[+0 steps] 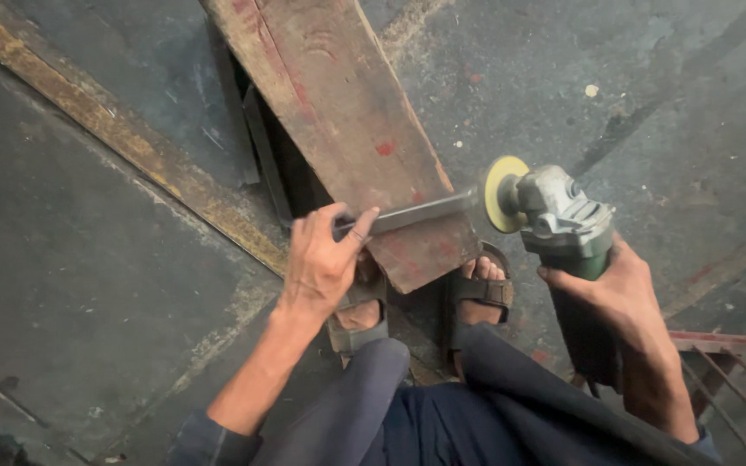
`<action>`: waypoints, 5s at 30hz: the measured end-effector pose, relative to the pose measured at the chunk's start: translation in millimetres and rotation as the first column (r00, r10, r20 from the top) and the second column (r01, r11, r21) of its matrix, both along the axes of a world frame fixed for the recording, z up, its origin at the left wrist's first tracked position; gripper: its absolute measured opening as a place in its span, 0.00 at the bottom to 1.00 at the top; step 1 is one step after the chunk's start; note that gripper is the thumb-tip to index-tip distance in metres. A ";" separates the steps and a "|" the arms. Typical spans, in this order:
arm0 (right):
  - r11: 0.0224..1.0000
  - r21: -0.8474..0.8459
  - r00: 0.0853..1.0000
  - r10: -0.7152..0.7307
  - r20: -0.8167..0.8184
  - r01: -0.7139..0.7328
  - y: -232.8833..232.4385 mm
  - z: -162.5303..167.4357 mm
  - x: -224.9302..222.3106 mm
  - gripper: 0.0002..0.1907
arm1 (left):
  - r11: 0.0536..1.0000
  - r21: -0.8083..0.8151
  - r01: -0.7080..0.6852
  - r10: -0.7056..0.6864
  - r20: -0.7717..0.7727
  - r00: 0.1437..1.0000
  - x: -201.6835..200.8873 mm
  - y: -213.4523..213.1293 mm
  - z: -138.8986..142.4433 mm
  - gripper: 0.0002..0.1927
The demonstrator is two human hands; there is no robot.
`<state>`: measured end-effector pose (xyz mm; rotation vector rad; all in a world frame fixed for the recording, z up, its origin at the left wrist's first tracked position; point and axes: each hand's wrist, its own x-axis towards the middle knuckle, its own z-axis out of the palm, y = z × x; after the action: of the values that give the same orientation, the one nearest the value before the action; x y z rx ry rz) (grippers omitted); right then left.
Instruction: The person sits on the floor and uses an angle grinder to grind the ends and edges of flat metal bars, holding each bar against a wooden block and producing sparks. They reposition and turn the bars repeatedly to grind different sections.
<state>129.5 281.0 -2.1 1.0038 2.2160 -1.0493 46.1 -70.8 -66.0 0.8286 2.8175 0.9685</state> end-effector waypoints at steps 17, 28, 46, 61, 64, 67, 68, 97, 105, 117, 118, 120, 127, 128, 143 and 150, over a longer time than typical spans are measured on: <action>0.996 0.015 0.996 -0.088 -0.025 0.088 16.0 2.2 11.5 0.32 | 0.965 -0.260 0.023 -0.038 -0.054 0.998 -56.6 57.0 -5.9 0.50; 0.991 0.114 0.997 -0.076 0.008 0.075 15.9 9.9 10.9 0.33 | 0.973 -0.130 -0.190 0.177 -0.106 0.979 -18.0 51.1 2.0 0.27; 0.982 0.188 0.998 0.016 -0.055 -0.005 -13.9 24.8 -6.1 0.39 | 0.984 -0.175 0.031 -0.065 -0.193 0.979 5.6 68.9 15.3 0.18; 0.968 0.246 0.998 0.050 -0.031 -0.040 -32.4 40.7 -21.4 0.40 | 0.981 -0.194 0.030 -0.055 -0.126 0.990 9.6 69.3 12.7 0.20; 0.974 0.226 0.999 0.036 -0.003 -0.034 -33.1 43.1 -20.4 0.41 | 0.979 -0.202 0.032 -0.058 -0.126 0.990 8.9 70.6 13.6 0.19; 0.973 0.227 0.998 0.055 -0.018 -0.049 -32.5 43.3 -19.7 0.40 | 0.980 -0.199 0.027 -0.052 -0.121 0.991 9.5 70.9 13.9 0.19; 0.967 0.248 0.997 0.074 -0.029 -0.065 -32.1 42.4 -20.0 0.40 | 0.980 -0.197 0.031 -0.055 -0.119 0.991 10.1 70.2 14.0 0.19; 0.958 0.285 0.999 0.045 -0.008 -0.041 -44.5 57.0 -34.2 0.38 | 0.979 -0.199 0.040 -0.062 -0.104 0.993 10.0 70.3 19.4 0.20; 0.973 0.231 0.998 0.022 -0.054 -0.009 -47.2 58.4 -27.8 0.36 | 0.977 -0.209 0.035 -0.061 -0.116 0.991 10.6 71.0 20.2 0.20; 0.969 0.246 1.000 0.016 -0.007 -0.014 -42.0 55.3 -26.1 0.40 | 0.980 -0.196 0.029 -0.053 -0.118 0.992 13.2 72.7 16.6 0.20; 0.973 0.230 0.999 0.021 -0.028 -0.014 -41.2 54.9 -25.0 0.40 | 0.979 -0.199 0.029 -0.053 -0.117 0.992 13.4 72.9 16.9 0.20; 0.979 0.202 0.997 0.026 -0.074 -0.011 -39.7 53.3 -23.4 0.40 | 0.978 -0.204 0.034 -0.059 -0.117 0.991 13.5 73.1 17.4 0.20; 0.958 0.282 0.996 0.077 -0.053 -0.059 -37.0 48.6 -29.2 0.39 | 0.978 -0.204 0.038 -0.062 -0.111 0.992 13.8 70.7 17.1 0.20; 0.958 0.282 0.996 0.078 -0.049 -0.061 -38.6 49.6 -28.9 0.39 | 0.979 -0.201 0.036 -0.059 -0.109 0.992 14.0 70.5 17.0 0.20; 0.976 0.210 0.996 0.074 -0.049 -0.063 -38.0 52.1 -21.4 0.39 | 0.975 -0.217 0.049 -0.073 -0.106 0.992 14.8 70.3 16.9 0.21; 0.965 0.246 0.994 0.105 -0.027 -0.095 -40.6 55.5 -29.9 0.40 | 0.974 -0.219 0.051 -0.075 -0.103 0.992 13.6 72.1 18.5 0.22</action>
<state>99.5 240.4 53.4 0.9660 2.4452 -0.7712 59.7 1.3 -47.5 0.9644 2.8988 0.6113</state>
